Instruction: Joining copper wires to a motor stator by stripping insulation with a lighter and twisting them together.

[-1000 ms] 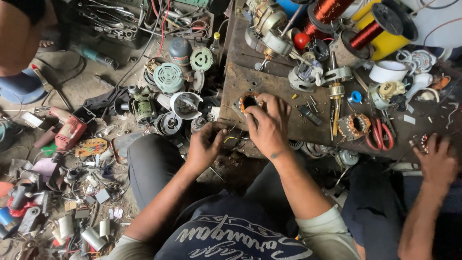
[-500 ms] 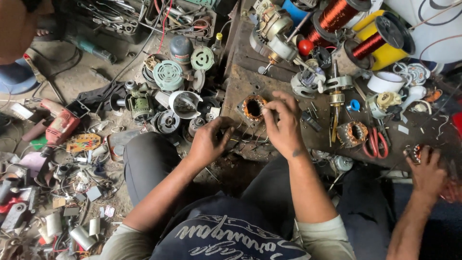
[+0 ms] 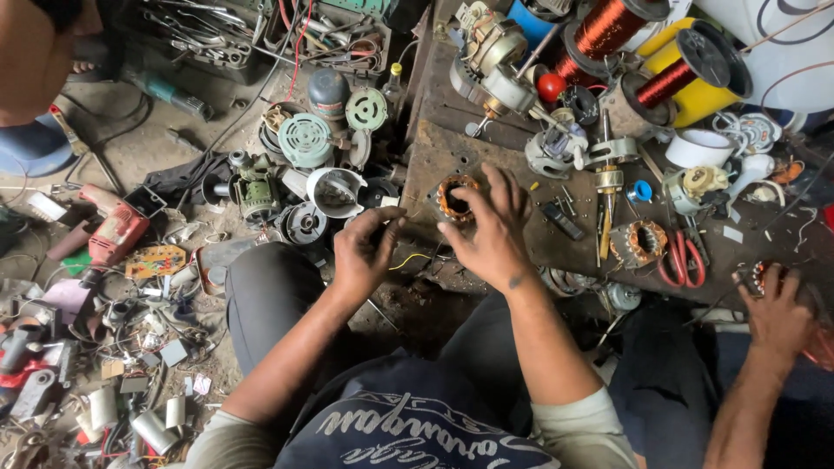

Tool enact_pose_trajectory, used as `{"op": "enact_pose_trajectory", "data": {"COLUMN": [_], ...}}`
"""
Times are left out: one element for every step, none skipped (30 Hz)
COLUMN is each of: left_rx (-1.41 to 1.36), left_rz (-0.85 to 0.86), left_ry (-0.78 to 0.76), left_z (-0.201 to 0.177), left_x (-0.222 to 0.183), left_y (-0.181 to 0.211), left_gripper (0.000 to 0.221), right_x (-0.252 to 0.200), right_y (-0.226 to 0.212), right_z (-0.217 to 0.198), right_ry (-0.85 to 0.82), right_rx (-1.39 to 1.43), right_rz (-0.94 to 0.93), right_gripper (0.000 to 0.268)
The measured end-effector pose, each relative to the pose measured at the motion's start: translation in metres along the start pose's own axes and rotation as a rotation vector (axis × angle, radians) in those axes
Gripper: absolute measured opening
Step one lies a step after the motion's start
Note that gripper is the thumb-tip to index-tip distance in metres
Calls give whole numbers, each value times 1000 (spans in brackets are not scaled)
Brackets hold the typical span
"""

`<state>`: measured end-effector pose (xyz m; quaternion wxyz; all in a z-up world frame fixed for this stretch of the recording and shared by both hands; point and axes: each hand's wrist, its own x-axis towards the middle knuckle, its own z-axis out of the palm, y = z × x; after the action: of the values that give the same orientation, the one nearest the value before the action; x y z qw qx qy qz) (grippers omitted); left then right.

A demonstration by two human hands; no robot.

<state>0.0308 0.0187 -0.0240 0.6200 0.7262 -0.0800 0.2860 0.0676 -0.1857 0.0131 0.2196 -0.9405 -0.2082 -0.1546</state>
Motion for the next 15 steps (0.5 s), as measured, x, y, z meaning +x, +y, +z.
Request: {"op": "enact_pose_trajectory", "data": {"left_rx": [-32,-34,-52,-69,-70,-75,-81,-78,-69,-66,-67,-45,-22,-23,-5], "left_rz": [-18,-14,-1,12,16,9,2,-1,2,3,-2,7,16,13,24], "left_ry": [-1,-9,-15,-10,-7,-14,-21,-19,-31,-51,-57,-61,-65,-67,-88], "left_z": [1,2,2,3,6,6,7,7,7,9,9,11,13,14,15], "left_x": [0,-2,-3,-4,-6,-9,-11,-15,-18,-22,-26,-27,-29,-33,-37], "left_y": [2,3,4,5,5,5,4,5,5,5,8,11,13,10,7], "left_gripper": [9,9,9,10,10,10,11,11,11,12,12,12,13,13,13], "right_x": [-2,-2,-2,0,0,1,1,1,1,-2,-5,-5,-6,-6,-6], "right_y": [-2,-4,-6,-8,-5,-3,-1,1,3,6,8,12,16,11,7], "right_z": [1,3,4,5,-2,-7,-12,-19,-26,-34,-34,-36,-38,-36,-35], "right_ry": [-83,-78,-74,-74,-71,-89,-108,-111,-145,-180,-183,-149,-113,-116,-105], "right_rx": [-119,-119,-116,-114,-116,-127,-138,-135,-150,-168,-168,-98,-28,-29,-22], "right_rz": [20,27,45,52,48,25,1,0,-16,-23,-16,-87,-158,-155,-228], "right_gripper": [34,34,27,20,20,18,16,16,16,16,16,29,42,42,38]}}
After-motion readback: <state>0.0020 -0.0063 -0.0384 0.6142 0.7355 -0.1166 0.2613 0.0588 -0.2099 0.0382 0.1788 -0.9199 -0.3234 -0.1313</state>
